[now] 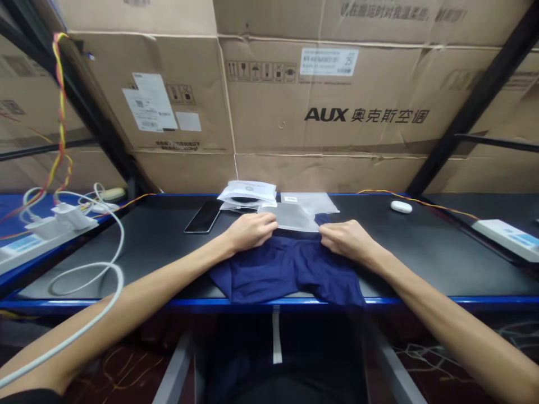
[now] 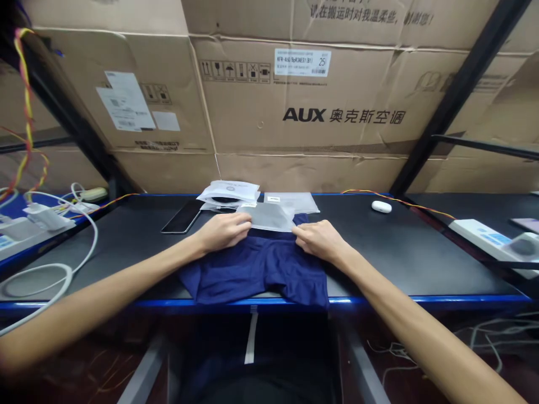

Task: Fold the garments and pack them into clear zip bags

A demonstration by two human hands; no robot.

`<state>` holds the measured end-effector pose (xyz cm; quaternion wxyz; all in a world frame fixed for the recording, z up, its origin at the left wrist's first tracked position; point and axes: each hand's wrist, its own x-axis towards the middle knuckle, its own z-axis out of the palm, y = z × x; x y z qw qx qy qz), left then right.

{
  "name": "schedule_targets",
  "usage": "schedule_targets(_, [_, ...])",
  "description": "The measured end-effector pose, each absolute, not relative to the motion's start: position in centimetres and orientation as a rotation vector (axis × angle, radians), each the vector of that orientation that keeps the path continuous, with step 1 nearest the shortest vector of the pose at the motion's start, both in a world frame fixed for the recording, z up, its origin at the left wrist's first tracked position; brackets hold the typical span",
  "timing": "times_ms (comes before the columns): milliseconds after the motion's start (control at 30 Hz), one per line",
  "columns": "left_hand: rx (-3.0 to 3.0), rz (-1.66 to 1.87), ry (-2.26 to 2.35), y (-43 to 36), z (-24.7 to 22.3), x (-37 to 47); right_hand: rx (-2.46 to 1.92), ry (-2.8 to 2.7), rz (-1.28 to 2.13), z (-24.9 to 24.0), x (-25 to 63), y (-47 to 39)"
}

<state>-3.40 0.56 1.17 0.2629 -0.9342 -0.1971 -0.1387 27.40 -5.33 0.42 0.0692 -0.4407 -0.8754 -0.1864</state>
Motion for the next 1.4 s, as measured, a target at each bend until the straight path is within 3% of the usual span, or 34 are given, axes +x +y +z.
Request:
schedule_targets(267, [-2.554,-0.344,-0.776,0.2,2.2,-7.0,-1.255,-2.632,-0.567,0.0,27.4,-5.3])
schedule_targets(767, [-2.529,-0.327,-0.76,0.3,1.0,-0.3,-1.179,-2.51,-0.513,0.0,27.6,-5.5])
schedule_targets(1000, [-2.432,-0.483,-0.8,-1.8,5.1,-2.7,-1.267,-2.352,-0.513,0.3,27.7,-5.6])
schedule_targets(1167, [-2.369,-0.682,-0.964,2.0,7.2,-4.9,-1.264,-2.42,-0.458,0.1,27.4,-5.6])
schedule_targets(1400, [-2.401,-0.567,-1.164,8.2,4.7,-6.6,-1.227,-2.48,-0.363,-0.1,27.3,-5.3])
